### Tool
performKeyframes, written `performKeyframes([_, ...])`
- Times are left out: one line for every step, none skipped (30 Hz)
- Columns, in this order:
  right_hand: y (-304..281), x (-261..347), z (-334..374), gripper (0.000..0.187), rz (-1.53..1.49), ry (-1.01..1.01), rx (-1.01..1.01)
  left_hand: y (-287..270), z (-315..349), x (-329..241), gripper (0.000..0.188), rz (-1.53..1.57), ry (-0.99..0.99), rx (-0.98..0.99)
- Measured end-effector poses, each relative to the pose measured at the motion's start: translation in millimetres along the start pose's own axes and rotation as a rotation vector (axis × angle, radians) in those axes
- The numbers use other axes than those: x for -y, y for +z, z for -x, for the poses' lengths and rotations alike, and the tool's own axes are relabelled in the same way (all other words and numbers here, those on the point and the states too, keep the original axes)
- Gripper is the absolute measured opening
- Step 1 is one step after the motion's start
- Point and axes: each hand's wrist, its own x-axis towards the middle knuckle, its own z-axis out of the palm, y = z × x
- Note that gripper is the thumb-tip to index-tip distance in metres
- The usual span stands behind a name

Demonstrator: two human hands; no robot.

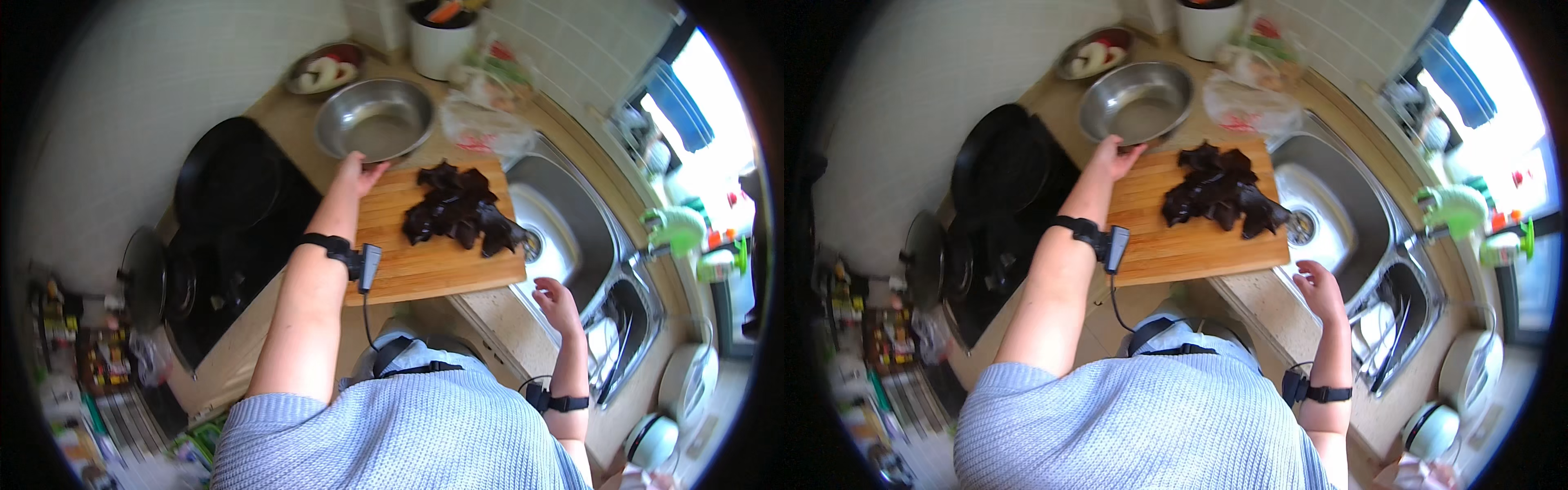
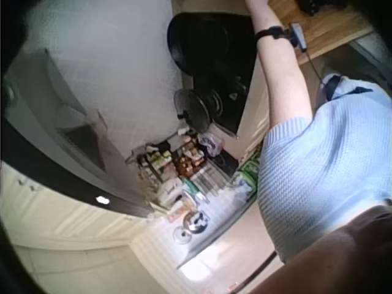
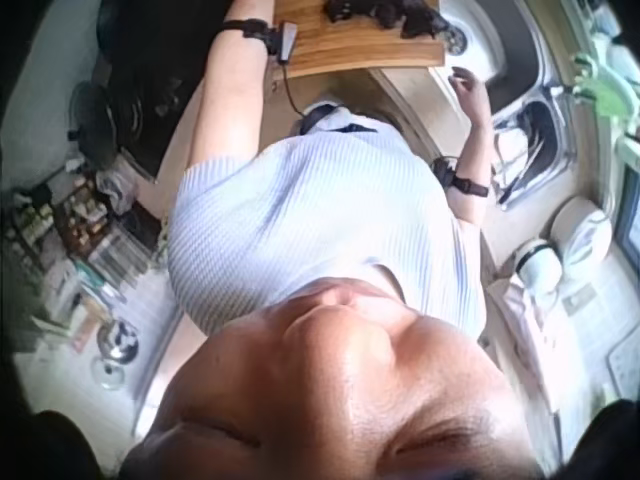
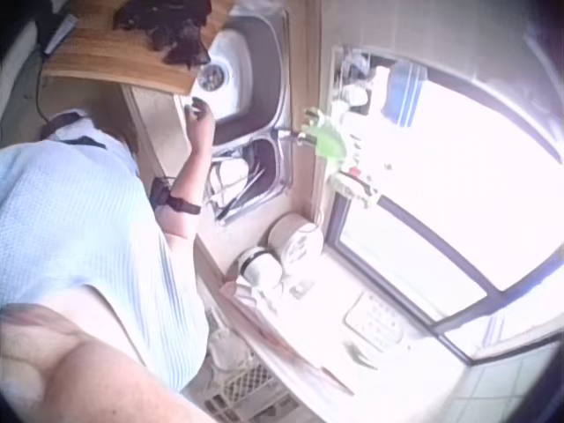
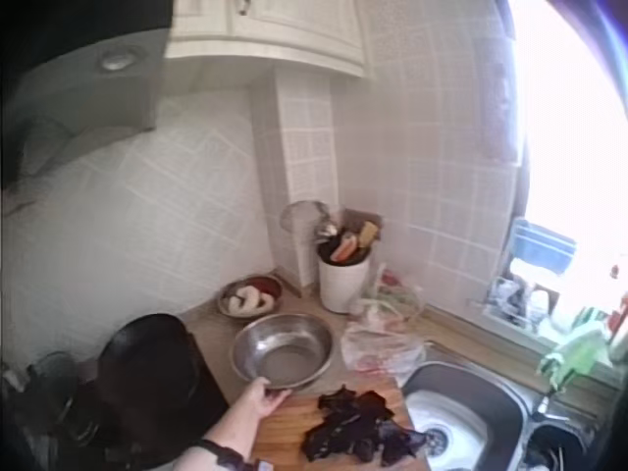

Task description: The person chops dark-colored rehydrated mushrooms on a wooden cutting board using a cleaver, then transfers the pieces into a wok. After rinsing the cutting board and knife, the person washes their hands and proceeds to slice a white daikon radish into chunks on the same board.

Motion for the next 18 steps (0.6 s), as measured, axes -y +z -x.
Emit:
performKeyframes([-1,-6,4,0.036,-0.019,-0.005,-0.019,15,-8,18,0.044,-0.03,-0.037,0.017])
performKeyframes([-2,-10,7,0.035,-0.025,-0.02,-0.032,18,-11,23,0.042,-0.069,-0.075,-0.005])
performKeyframes([-1,-12,10,0.034,-0.055,0.022,-0.05,21,-15,24,0.039,-0.094,-0.104,-0.019])
performKeyframes([1,-14,12,0.033,-0.081,0.042,-0.066,24,-19,22,0.042,-0.056,-0.138,0.028])
performKeyframes([2,-15,15,0.033,-0.123,0.047,-0.075,25,-21,21,0.044,-0.008,-0.173,0.08])
performKeyframes([1,-18,17,0.033,-0.135,0.064,-0.066,29,-23,19,0.045,0.013,-0.17,0.081])
performKeyframes([-3,-22,16,0.033,-0.164,0.123,-0.069,34,-21,20,0.047,0.03,-0.175,0.046])
performKeyframes([-12,-27,15,0.034,-0.169,0.123,-0.137,39,-17,23,0.048,0.017,-0.111,-0.057])
performKeyframes([-20,-33,13,0.036,-0.194,0.16,-0.202,44,-8,26,0.049,0.003,-0.05,-0.192])
performKeyframes([-38,-40,12,0.037,-0.145,0.129,-0.302,49,5,29,0.043,-0.038,0.091,-0.253])
performKeyframes([-58,-48,15,0.038,-0.114,0.086,-0.388,53,22,35,0.038,-0.078,0.228,-0.315])
performKeyframes([-80,-58,9,0.047,0.094,0.049,-0.502,60,41,52,0.032,-0.141,0.3,-0.173])
performKeyframes([-103,-67,4,0.057,0.292,0.02,-0.59,69,62,75,0.027,-0.196,0.368,-0.026])
performKeyframes([-119,-76,-1,0.066,0.482,0.132,-0.672,82,83,101,0.021,-0.243,0.465,0.151])
performKeyframes([-134,-81,-9,0.076,0.673,0.286,-0.746,100,105,137,0.007,-0.325,0.36,0.326])
performKeyframes([-149,-84,-16,0.083,0.717,0.418,-0.72,122,125,169,0.006,-0.361,0.145,0.441])
performKeyframes([-160,-86,-23,0.091,0.757,0.562,-0.69,146,143,204,0.007,-0.478,0.019,0.419])
performKeyframes([-167,-90,-27,0.086,0.781,0.666,-0.611,168,156,234,0.01,-0.631,-0.103,0.544])
